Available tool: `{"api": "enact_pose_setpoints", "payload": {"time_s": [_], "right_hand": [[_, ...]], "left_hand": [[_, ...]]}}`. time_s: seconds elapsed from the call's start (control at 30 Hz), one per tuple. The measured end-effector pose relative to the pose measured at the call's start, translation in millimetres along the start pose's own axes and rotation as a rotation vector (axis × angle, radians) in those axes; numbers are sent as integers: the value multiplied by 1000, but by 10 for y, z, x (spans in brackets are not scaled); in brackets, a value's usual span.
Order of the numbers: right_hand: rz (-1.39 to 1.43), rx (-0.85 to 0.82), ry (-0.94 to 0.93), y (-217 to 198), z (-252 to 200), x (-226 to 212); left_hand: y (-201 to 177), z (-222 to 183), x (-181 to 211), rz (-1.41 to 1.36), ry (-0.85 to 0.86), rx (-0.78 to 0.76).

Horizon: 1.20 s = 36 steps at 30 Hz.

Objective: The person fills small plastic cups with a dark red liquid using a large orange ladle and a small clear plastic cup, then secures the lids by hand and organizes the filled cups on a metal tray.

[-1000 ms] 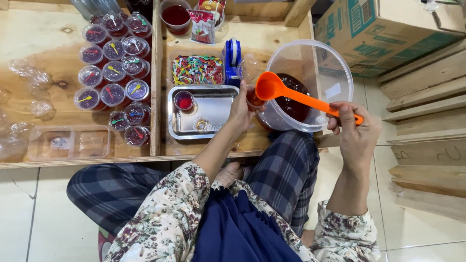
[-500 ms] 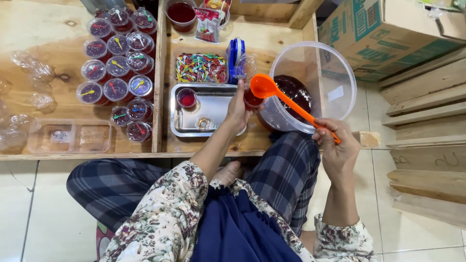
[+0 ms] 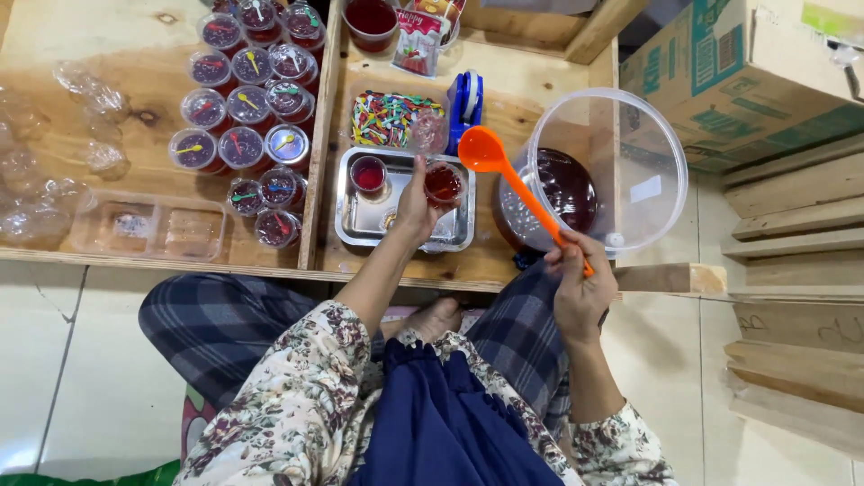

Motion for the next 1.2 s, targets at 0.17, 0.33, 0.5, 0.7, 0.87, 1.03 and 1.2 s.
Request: {"api": "enact_pose_setpoints", "payload": {"time_s": [0.17,0.33,0.5,0.7,0.87,1.03,1.2], "right_hand": [[-90,-64,6,312,10,530],[-300,-309,-97,623,-282,1205],[-655,-479,-288,702,-577,1613],[-691,-634,146,474,-845,1999],[-841,-732,347,364,-877,2347],[-518,-518,288,548,-507,1989],[103,-362,262,926,-129,1526]], "left_hand": [[-465,-88,-3,3,-8,17],[-802,-171,-20,-33,-48,23],[-1042,-48,-189,-47,-57,-41],[-1052,12,-443,-95,-121,-87],[-947,-97,-528,-114,-114,-86],[-810,-204,-591,-100,-148,-96],[-636,-293,-614,-27,-158,-142]]}}
Point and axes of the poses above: each hand's wrist, its own z-axis towards the middle knuckle, its own y-axis out of the palm, x = y × z, the point moved 1 cm from there along z, towards the middle knuckle, and after that the axes turned 13 degrees about z, right-handed, at the moved point
